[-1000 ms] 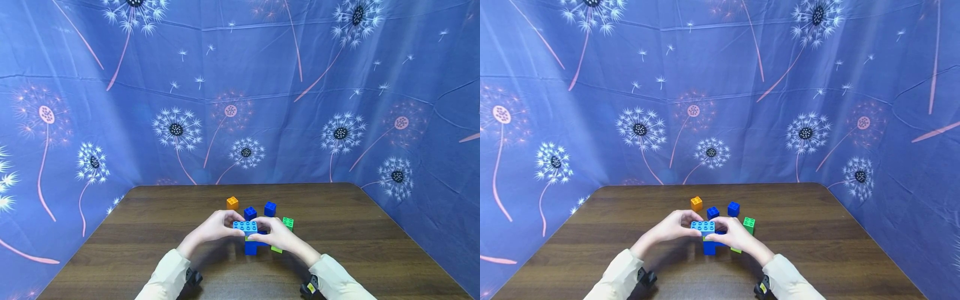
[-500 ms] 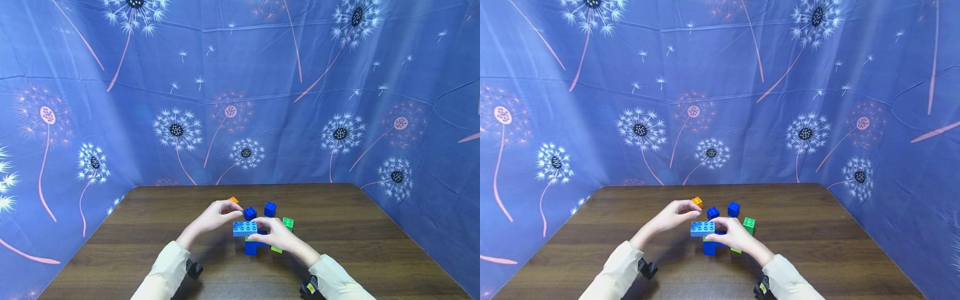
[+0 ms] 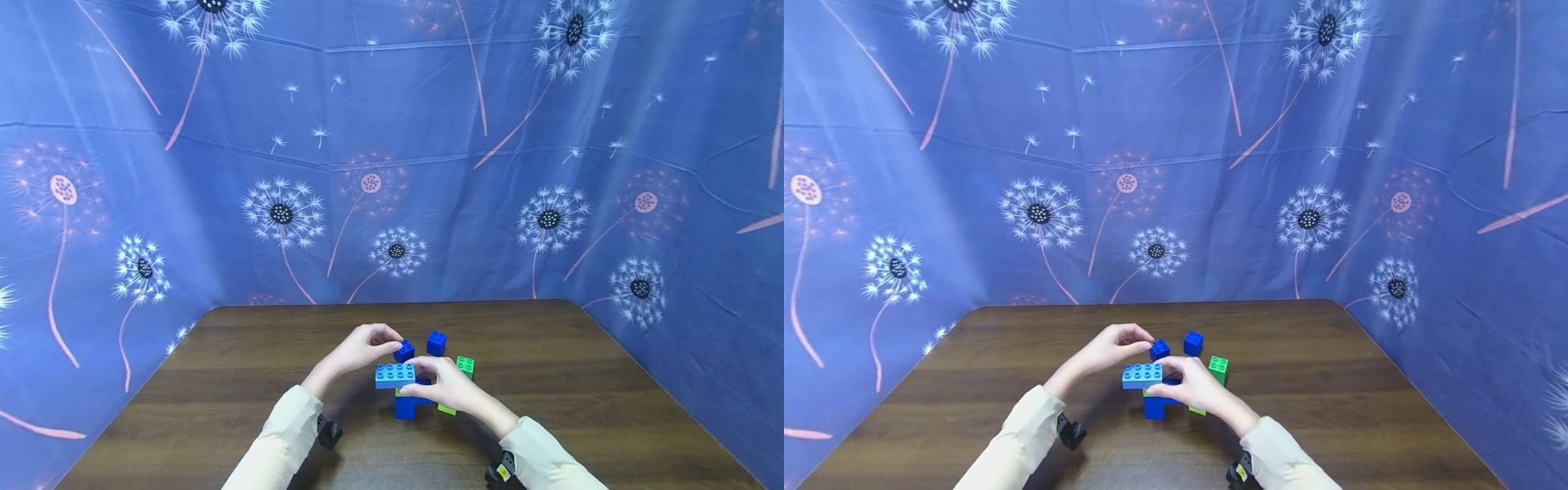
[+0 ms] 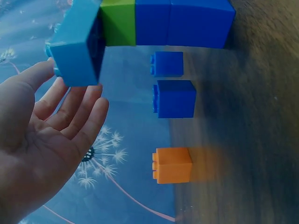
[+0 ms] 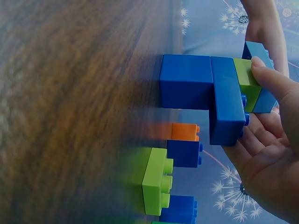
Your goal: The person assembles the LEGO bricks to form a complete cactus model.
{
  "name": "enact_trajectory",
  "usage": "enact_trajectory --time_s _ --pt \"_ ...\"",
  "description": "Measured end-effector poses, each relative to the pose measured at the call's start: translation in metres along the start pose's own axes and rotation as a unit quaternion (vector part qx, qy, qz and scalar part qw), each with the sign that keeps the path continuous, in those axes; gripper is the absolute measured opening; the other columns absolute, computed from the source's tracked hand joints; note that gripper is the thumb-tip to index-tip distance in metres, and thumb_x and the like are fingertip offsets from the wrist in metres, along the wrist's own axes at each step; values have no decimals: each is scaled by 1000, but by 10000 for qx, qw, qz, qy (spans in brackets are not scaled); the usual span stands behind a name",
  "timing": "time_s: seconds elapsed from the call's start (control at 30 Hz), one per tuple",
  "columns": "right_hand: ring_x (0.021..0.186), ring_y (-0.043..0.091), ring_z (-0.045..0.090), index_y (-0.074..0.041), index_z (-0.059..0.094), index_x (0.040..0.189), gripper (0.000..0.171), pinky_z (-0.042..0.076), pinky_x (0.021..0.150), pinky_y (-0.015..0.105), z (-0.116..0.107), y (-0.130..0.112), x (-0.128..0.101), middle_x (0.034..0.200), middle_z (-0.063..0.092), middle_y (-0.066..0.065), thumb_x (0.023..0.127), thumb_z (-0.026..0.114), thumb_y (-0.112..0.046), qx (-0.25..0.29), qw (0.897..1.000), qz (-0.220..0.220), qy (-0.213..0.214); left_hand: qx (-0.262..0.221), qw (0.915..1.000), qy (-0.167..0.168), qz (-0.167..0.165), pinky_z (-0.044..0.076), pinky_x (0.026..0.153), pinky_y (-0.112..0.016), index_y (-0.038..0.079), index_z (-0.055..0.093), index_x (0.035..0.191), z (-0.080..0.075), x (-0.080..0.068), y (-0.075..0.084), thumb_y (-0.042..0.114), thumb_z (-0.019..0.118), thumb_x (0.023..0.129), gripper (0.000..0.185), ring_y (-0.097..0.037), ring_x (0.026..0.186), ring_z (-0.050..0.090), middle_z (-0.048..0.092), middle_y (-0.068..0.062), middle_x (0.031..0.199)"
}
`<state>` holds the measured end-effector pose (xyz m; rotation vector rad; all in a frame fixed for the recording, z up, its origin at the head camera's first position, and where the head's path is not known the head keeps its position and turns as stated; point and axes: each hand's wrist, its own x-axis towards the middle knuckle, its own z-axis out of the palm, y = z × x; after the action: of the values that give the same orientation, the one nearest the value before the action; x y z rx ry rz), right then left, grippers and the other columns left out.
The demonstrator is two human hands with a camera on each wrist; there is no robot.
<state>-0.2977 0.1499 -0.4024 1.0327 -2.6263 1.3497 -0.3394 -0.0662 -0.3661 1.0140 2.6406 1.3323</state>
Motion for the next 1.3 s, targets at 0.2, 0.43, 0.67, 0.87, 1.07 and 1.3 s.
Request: enact_trajectory --time_s 0.2,0.43,0.67,0.87,1.07,1.3 --pt "91 9 66 -11 61 118 41 53 82 28 -1 -1 -1 98 70 -2 85 67 -35 1 10000 23 -63 -106 9999 3 -78 50 80 -32 6 66 107 4 3 -10 27 58 93 27 -16 89 62 68 -5 100" --pt "91 10 67 -10 61 118 41 52 80 24 -2 -4 0 99 71 -1 85 67 -35 -42 10000 -40 -16 38 9999 102 -84 50 84 -36 6 67 106 6 13 -16 27 60 92 26 -15 90 62 69 -2 97" --pt "93 10 66 -10 61 118 41 53 84 36 -3 -5 0 100 70 -1 85 67 -35 30 10000 10 -41 -54 9997 146 -186 50 87 -37 3 66 107 8 19 -21 25 62 91 28 -18 93 63 70 -5 99" --pt "94 11 66 -10 61 118 42 52 85 37 -2 -4 1 101 71 -1 85 68 -36 5 10000 7 2 -3 9993 132 -335 50 87 -39 4 66 107 11 23 -25 22 62 91 25 -20 97 63 69 -6 102" --pt "94 11 66 -11 61 117 40 52 84 33 -1 -5 2 101 70 -1 85 67 -35 49 10000 -7 -28 -44 9978 384 -545 51 85 -39 6 66 104 16 29 -33 19 64 89 20 -23 95 64 69 -8 101" --pt "92 8 65 -12 62 115 38 51 82 25 0 -4 1 99 70 -2 84 69 -33 39 10000 55 -46 -111 9964 565 -618 51 85 -41 5 65 106 23 35 -42 18 67 87 23 -25 96 65 69 -13 103"
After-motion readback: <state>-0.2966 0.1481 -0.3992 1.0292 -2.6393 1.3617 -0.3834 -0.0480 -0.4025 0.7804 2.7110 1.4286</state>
